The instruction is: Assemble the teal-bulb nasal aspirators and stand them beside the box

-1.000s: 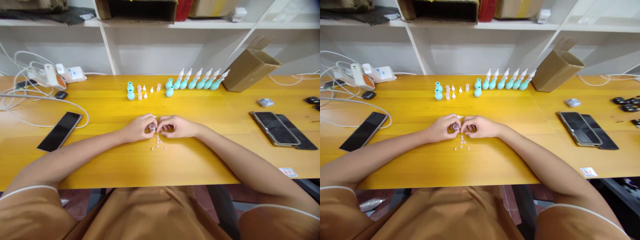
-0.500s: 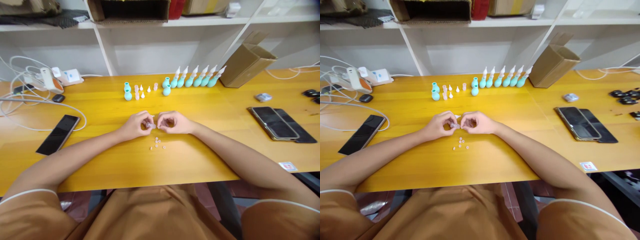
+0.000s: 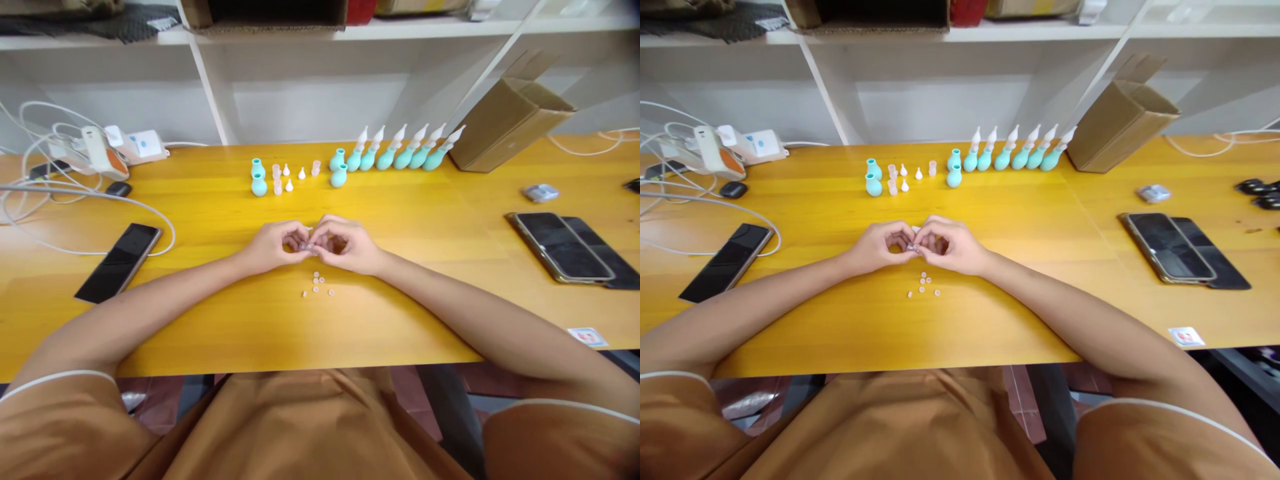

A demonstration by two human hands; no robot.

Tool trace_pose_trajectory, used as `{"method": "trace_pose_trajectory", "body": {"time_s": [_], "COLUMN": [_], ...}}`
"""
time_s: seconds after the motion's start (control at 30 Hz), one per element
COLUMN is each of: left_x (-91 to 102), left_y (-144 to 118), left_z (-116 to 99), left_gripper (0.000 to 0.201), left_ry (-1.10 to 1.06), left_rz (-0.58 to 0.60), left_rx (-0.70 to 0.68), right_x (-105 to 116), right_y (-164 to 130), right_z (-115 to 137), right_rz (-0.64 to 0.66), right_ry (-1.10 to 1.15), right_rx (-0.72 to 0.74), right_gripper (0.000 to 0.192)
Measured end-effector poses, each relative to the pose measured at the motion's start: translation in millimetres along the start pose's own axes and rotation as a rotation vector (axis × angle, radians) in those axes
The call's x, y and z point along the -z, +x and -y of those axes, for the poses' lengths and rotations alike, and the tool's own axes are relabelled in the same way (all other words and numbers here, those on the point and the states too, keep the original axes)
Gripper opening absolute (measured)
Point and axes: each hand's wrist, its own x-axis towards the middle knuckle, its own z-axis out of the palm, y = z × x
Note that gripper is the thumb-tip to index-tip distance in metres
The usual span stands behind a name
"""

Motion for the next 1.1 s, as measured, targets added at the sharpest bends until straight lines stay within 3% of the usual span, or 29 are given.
{"method": "trace_pose_trajectory", "body": {"time_s": [0.27, 0.63, 0.93, 1.1], "left_x": [-0.7, 0.9, 2.1, 2.1], "left_y": [1.1, 4.2, 7.9, 7.8], "left_z": [4.7, 6.1, 12.7, 11.8], "left_gripper": [0.035, 0.052, 0.057, 0.056], "left_ry": [-0.083, -0.235, -0.338, -0.340], "left_rz": [-0.031, -0.064, -0.183, -0.192], "left_rx": [0.036, 0.083, 0.029, 0.019], "right_x": [-0.8, 0.4, 1.4, 3.0], "right_y": [0.9, 1.4, 0.4, 0.1], "right_z": [-1.7, -3.3, -8.1, -7.6], "right_rz": [-0.021, -0.066, -0.111, -0.087], "right_ry": [-0.004, -0.062, -0.211, -0.281], "right_rx": [-0.007, 0.130, 0.292, 0.319], "right_gripper": [0.013, 0.012, 0.037, 0.043]}}
